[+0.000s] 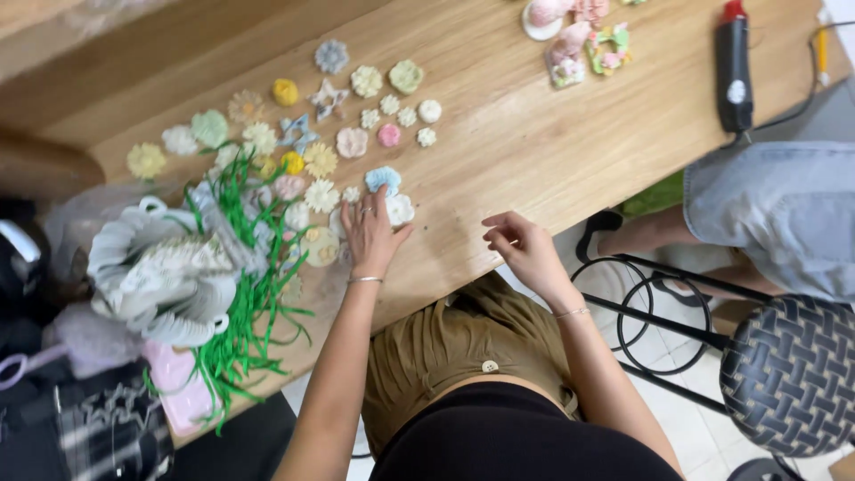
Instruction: Organize and display wax flower decorations on a shelf.
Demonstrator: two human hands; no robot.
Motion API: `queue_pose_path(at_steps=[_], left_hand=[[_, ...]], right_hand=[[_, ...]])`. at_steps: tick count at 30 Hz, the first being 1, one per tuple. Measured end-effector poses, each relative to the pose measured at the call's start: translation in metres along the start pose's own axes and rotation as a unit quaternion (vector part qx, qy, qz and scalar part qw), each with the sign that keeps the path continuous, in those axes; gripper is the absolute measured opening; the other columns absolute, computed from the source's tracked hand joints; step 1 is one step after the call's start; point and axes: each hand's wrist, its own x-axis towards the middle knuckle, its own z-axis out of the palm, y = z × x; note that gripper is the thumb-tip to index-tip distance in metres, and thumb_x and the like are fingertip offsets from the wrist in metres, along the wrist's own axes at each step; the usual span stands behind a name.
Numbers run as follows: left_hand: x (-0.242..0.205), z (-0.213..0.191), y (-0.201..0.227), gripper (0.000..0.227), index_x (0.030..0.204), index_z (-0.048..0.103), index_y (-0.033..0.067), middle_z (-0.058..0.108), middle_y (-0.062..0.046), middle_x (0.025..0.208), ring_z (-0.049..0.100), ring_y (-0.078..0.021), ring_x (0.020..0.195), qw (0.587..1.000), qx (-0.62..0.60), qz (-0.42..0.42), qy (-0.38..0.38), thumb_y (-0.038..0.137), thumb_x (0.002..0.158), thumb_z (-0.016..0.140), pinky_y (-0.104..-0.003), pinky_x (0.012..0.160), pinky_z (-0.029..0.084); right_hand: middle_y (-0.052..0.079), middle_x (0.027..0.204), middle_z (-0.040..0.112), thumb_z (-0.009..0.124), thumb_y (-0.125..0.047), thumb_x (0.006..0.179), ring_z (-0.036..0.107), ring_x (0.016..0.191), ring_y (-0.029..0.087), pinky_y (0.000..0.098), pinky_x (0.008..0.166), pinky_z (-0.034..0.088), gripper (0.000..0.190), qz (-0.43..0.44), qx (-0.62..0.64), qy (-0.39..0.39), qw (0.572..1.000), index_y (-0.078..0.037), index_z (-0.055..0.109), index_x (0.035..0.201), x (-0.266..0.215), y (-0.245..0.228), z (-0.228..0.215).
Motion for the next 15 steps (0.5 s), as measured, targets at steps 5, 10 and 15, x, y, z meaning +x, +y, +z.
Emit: queue_pose_path(at_steps=[5,10,15], left_hand=[[0.007,0.005,0.002,0.092,0.144,0.047,0.0103,0.065,-0.019,0.123,0.059,-0.0339,0.119,1.000,0.009,-0.003,0.006,0.048,0.070,0.088,-0.057,0.118,0.023],[0.003,0.003,0.011,0.085,0.139,0.049,0.0082,0.068,-0.020,0.119,0.061,-0.0351,0.116,0.999,0.038,-0.014,0.017,0.047,0.073,0.085,-0.058,0.117,0.024],[0.011,-0.042,0.045,0.081,0.133,0.050,0.0077,0.071,-0.015,0.113,0.065,-0.0306,0.109,0.992,-0.080,-0.096,0.021,0.041,0.069,0.087,-0.055,0.110,0.033]], right_hand=[[0.011,0.094,0.078,0.063,-0.010,0.096,0.075,0.086,0.016,0.0295,0.076,0.060,0.023,-0.001,-0.030,0.026,0.999,-0.004,0.068,0.118,0.008,-0.001,-0.002],[0.011,0.096,0.078,0.063,-0.013,0.096,0.073,0.080,0.018,0.0317,0.073,0.059,0.025,0.012,-0.054,0.008,0.998,-0.005,0.068,0.119,0.015,-0.011,-0.002],[0.010,0.098,0.077,0.065,-0.016,0.096,0.075,0.087,0.015,0.0302,0.078,0.060,0.025,-0.021,-0.083,-0.053,0.995,-0.005,0.069,0.119,0.031,-0.018,-0.010]])
